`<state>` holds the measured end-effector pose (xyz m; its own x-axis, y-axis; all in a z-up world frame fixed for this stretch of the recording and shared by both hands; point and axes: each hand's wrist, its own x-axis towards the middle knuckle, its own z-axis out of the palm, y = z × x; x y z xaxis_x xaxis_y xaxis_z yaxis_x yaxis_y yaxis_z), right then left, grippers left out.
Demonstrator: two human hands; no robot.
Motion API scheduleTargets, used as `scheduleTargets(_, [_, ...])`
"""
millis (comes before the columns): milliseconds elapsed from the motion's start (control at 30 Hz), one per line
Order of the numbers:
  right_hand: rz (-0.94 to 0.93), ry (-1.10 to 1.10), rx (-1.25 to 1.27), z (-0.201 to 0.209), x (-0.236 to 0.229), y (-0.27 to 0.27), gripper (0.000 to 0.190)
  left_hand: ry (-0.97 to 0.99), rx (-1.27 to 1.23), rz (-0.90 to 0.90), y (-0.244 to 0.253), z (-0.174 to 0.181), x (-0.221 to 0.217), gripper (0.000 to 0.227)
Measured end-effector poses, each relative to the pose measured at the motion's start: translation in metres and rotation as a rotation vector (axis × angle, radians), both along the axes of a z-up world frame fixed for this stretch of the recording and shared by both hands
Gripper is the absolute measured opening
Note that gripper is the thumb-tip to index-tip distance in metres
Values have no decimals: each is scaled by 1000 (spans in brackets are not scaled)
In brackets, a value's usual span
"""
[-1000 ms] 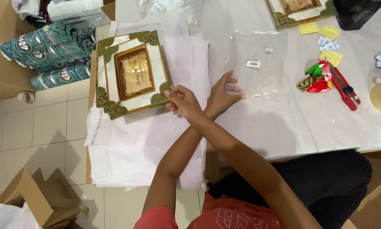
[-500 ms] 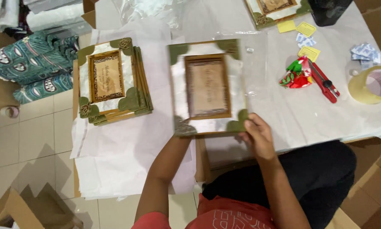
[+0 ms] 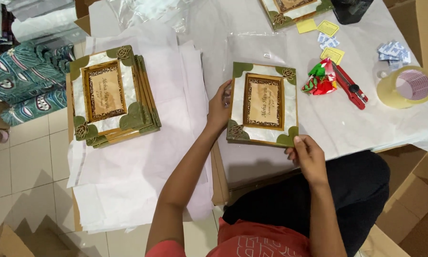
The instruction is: The person places a wooden picture frame into a plastic sleeve, adjusts the protective paper, and seals the package with adhesive tape.
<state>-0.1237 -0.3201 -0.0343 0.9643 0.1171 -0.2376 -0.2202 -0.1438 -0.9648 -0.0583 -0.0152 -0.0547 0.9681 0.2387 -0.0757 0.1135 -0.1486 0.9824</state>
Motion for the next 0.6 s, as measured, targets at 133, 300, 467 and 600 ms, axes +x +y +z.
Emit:
scheduleTargets(133, [-130, -992, -1013, 30, -6, 25, 20, -17, -45, -18, 0, 3, -1, 84])
scheduleTargets(300, [60, -1155, -551, 58, -18, 79, 58, -33, 1, -5, -9, 31, -8, 76])
scheduleTargets(467, [99, -1090, -657, 37, -13, 106, 65, -48, -4, -7, -9, 30, -8, 74])
scheduleTargets(600, [17, -1177, -732, 30, -3, 114, 52, -33, -19, -20, -9, 33, -8, 78])
